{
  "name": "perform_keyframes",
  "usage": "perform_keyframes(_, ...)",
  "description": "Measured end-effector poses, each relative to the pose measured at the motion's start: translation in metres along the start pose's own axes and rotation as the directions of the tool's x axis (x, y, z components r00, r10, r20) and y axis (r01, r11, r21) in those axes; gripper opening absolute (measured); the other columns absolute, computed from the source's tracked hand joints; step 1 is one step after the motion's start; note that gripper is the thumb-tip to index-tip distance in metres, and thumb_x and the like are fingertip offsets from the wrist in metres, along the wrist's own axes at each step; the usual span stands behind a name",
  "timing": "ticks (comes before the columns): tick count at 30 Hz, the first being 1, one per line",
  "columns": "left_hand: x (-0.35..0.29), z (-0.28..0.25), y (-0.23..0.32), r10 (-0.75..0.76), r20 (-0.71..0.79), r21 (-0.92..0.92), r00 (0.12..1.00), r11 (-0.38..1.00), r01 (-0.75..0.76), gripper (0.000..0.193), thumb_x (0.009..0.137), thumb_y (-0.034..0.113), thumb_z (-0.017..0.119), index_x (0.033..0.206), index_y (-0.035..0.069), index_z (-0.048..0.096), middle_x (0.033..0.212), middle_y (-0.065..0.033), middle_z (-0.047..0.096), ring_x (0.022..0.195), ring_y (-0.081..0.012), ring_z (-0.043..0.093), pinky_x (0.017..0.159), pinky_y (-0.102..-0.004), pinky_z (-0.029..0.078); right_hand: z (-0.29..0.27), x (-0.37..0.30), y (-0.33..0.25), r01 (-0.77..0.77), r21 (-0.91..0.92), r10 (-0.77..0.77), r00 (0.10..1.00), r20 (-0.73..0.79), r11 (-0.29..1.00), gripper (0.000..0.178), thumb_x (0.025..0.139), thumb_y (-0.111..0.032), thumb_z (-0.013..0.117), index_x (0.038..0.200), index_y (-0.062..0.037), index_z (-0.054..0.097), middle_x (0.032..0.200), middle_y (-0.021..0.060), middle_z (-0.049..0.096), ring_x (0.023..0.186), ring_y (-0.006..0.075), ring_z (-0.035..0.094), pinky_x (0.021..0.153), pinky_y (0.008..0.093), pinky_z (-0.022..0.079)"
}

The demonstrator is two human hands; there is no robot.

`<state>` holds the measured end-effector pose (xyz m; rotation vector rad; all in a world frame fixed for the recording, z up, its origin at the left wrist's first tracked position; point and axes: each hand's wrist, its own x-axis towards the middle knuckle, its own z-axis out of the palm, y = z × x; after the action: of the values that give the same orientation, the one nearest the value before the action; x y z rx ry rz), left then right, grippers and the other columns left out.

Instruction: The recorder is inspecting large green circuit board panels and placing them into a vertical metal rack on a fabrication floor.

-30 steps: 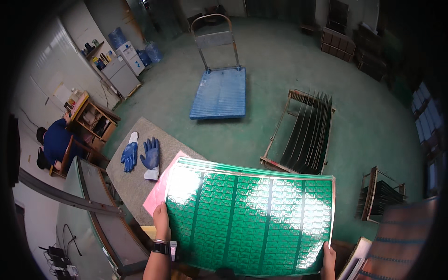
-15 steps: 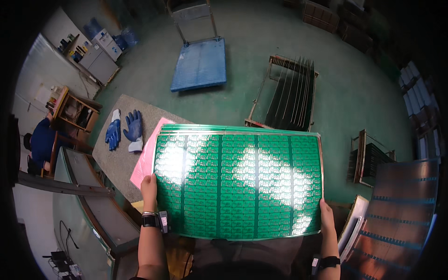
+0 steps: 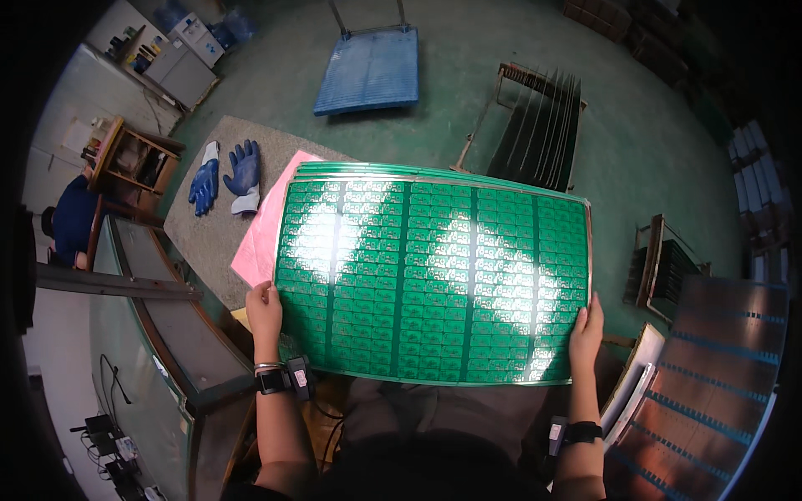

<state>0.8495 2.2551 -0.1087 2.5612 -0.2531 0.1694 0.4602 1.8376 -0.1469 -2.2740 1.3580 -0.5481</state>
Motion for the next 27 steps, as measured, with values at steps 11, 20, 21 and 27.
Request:
perform_keyframes(11,0.004,-0.024,-0.002,-0.175,0.167,-0.226,0.97,0.951,0.211,0.029,0.091,0.022,0.053,0.104,-0.002,0.063,0.09,-0.0157,0.064,0.083,-0.0217,0.06,0.075,-0.03,0.045,0.011,-0.008,-0.011,-0.126,-0.073,0.127,0.992,0.01,0.989,0.043,0.096,-0.026,0.037,0.135,-0.0076,0.038,0.128,0.0194,0.05,0.113,0.0352,0.051,0.09,0.038,0.043)
perform_keyframes(20,0.003,-0.067,0.04,-0.199,0.36,-0.793,0.911,0.449,0.412,0.047,0.097,0.035,0.04,0.113,-0.005,0.058,0.096,-0.0088,0.065,0.084,-0.012,0.06,0.079,-0.0245,0.045,0.008,0.009,0.029,-0.081,0.323,0.052,0.994,0.095,0.943,0.041,0.096,-0.021,0.044,0.131,0.0004,0.043,0.125,0.0136,0.054,0.114,0.0211,0.052,0.095,0.0289,0.039)
perform_keyframes(21,0.004,-0.071,0.044,-0.176,0.353,-0.807,0.919,0.439,0.394,0.048,0.098,0.036,0.039,0.113,-0.005,0.058,0.096,-0.0091,0.065,0.083,-0.012,0.061,0.079,-0.0245,0.045,0.004,0.013,0.031,-0.154,0.429,0.097,0.984,0.151,0.89,0.041,0.096,-0.021,0.044,0.13,0.002,0.043,0.125,0.0129,0.054,0.114,0.0208,0.052,0.096,0.0286,0.038)
perform_keyframes(27,0.011,-0.081,0.058,-0.115,0.347,-0.869,0.931,0.333,0.366,0.048,0.098,0.035,0.036,0.112,-0.005,0.058,0.099,-0.0104,0.065,0.088,-0.0142,0.06,0.08,-0.025,0.045,-0.029,0.028,0.028,-0.367,0.863,0.17,0.93,0.327,0.346,0.044,0.098,-0.025,0.04,0.125,0.0082,0.044,0.122,0.0143,0.055,0.114,0.0185,0.052,0.098,0.0297,0.039)
